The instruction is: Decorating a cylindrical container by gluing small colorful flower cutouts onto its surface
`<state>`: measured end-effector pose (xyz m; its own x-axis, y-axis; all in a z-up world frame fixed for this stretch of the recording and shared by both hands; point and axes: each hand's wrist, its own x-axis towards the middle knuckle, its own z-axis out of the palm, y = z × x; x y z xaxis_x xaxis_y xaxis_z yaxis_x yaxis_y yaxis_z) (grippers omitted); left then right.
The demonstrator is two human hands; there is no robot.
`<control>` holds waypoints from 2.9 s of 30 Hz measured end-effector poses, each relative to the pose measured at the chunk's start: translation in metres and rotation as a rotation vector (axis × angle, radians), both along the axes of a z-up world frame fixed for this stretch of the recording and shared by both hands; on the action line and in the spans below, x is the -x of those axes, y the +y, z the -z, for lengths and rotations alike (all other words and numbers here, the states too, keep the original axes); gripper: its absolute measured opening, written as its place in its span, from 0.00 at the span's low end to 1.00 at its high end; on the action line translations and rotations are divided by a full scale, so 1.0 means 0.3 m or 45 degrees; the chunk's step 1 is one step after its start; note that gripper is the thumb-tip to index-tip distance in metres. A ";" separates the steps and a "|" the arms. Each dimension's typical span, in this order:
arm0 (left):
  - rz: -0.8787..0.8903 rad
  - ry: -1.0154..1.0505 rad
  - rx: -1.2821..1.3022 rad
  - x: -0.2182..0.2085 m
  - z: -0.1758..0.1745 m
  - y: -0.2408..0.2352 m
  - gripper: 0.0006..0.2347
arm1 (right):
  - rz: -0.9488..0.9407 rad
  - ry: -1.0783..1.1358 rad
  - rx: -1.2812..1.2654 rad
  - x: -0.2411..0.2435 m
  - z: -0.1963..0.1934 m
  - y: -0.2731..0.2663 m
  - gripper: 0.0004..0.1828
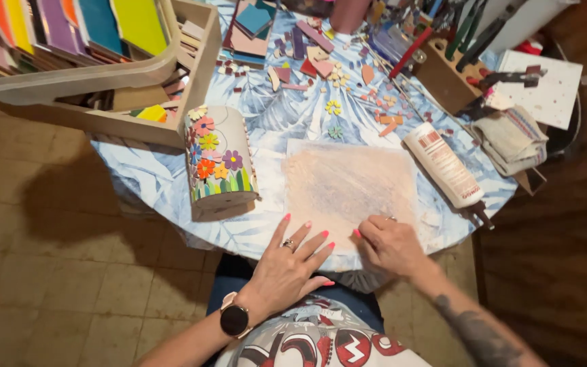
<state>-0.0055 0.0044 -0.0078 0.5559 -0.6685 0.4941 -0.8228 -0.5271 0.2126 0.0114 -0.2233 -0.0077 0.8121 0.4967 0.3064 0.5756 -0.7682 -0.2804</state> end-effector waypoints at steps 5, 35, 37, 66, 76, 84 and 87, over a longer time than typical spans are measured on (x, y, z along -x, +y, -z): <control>0.010 0.123 -0.078 -0.002 0.017 0.010 0.23 | -0.237 -0.023 0.297 -0.029 -0.038 0.015 0.05; 0.020 0.190 -0.191 -0.006 0.011 0.012 0.27 | -0.135 -0.011 0.509 -0.482 0.014 0.332 0.16; 0.017 0.196 -0.186 -0.003 0.014 0.013 0.28 | -0.325 -0.077 0.512 -0.396 -0.021 0.280 0.13; 0.002 0.145 -0.192 0.001 -0.006 0.002 0.29 | -0.690 0.219 0.621 -0.142 -0.078 -0.219 0.10; -0.200 0.419 0.778 -0.014 -0.084 -0.091 0.14 | -0.104 0.746 -0.839 -0.009 -0.114 0.137 0.17; -0.235 0.319 0.939 -0.023 -0.097 -0.098 0.10 | -0.049 0.692 -0.939 -0.006 -0.090 0.172 0.18; -0.251 0.277 0.902 -0.023 -0.079 -0.100 0.10 | 0.010 0.564 -0.821 0.000 -0.089 0.176 0.18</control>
<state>0.0014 -0.0257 0.0158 0.7656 -0.1113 0.6336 -0.6288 -0.3373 0.7006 0.0115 -0.1705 0.0191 0.9288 0.3243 0.1790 0.3011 -0.3793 -0.8749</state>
